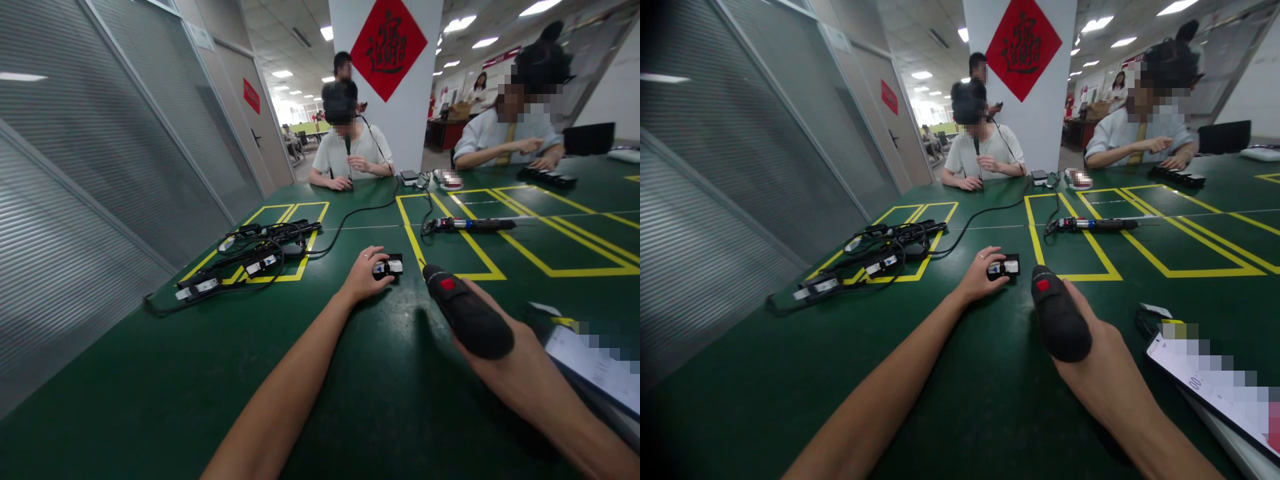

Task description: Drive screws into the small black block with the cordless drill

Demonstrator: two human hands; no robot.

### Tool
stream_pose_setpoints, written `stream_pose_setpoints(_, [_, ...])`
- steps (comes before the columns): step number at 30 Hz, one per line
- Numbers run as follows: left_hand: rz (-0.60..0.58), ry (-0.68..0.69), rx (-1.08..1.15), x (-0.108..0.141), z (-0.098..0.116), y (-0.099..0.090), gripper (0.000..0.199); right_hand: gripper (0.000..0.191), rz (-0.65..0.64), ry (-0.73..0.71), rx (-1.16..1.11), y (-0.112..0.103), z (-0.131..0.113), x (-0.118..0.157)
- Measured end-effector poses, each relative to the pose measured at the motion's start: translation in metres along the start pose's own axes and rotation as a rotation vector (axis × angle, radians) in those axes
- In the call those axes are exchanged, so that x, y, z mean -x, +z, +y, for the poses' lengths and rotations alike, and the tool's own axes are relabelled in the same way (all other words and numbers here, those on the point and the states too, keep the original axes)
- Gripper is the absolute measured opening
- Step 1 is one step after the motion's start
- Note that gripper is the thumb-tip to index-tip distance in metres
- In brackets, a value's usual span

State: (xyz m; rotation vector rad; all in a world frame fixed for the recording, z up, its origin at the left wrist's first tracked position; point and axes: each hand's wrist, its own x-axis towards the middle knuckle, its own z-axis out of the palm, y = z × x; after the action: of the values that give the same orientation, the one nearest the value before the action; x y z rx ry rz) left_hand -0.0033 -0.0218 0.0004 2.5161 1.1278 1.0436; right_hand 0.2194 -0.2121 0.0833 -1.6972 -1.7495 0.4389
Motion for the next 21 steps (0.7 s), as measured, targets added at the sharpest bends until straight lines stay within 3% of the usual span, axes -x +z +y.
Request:
stream_pose_setpoints(3, [-0.021,0.073,-0.077,0.000,-0.001,-0.004,0.052,0.073,-0.122,-0.025,0.156,0.009,0.000,0.000])
stream_pose_setpoints(9, [-0.041,0.142,-0.201,0.001,0.003,-0.008,0.038,0.084,-0.267,-0.037,0.420,0.042,0.000,0.005])
stream_pose_setpoints(14, [-0.023,0.156,-0.255,0.002,0.004,-0.006,0.036,0.095,-0.365,-0.076,0.363,0.053,0.002,0.009])
stream_pose_setpoints(16, [-0.016,0.153,-0.251,0.003,0.003,-0.005,0.036,0.086,-0.343,-0.115,0.326,0.043,-0.010,0.009])
stream_pose_setpoints(18, [-0.004,0.147,-0.238,0.004,0.004,-0.004,0.037,0.071,-0.222,-0.173,0.338,0.027,-0.024,0.015])
stream_pose_setpoints(21, [0.028,0.134,-0.209,0.004,0.005,-0.005,0.036,0.064,-0.105,-0.333,0.126,0.014,-0.021,0.053])
